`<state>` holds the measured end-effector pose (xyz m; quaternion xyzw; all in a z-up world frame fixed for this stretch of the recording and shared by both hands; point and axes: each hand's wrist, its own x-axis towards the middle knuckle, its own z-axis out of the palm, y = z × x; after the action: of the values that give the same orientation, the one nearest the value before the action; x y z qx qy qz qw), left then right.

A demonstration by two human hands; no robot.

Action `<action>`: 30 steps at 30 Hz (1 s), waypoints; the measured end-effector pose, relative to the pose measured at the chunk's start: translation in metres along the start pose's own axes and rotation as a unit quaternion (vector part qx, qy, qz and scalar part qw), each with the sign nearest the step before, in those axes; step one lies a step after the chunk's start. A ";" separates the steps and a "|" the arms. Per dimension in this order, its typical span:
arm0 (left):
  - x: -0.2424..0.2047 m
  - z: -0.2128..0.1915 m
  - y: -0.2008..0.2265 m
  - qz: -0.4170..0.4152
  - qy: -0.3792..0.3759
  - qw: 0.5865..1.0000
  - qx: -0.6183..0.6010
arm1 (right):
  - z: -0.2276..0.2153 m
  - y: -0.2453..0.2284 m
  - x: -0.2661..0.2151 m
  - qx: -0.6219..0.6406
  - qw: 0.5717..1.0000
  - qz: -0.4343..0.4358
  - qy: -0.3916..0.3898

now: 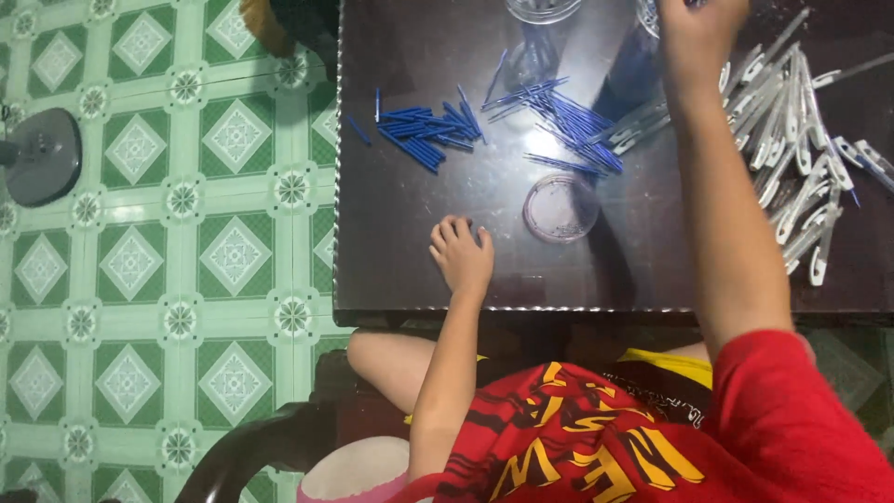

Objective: Assembling ballpoint pens by inserting ink refills into barrels and attaching caps.

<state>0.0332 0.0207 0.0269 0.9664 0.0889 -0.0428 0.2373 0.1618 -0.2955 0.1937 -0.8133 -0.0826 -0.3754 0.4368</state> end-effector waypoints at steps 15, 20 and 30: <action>-0.002 0.001 -0.001 0.031 0.062 0.997 0.016 | 0.004 0.041 -0.145 -0.329 0.885 0.186 -0.274; -0.002 0.005 -0.004 0.036 0.078 0.996 0.012 | 0.018 0.058 -0.151 -0.328 0.886 0.174 -0.279; -0.002 0.005 -0.004 0.041 0.084 0.996 0.011 | 0.016 0.094 -0.161 -0.292 0.910 0.128 -0.264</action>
<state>0.0299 0.0215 0.0210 0.9720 0.0681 0.0470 0.2200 0.1005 -0.3088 0.0180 -0.9776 0.0235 -0.0947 0.1863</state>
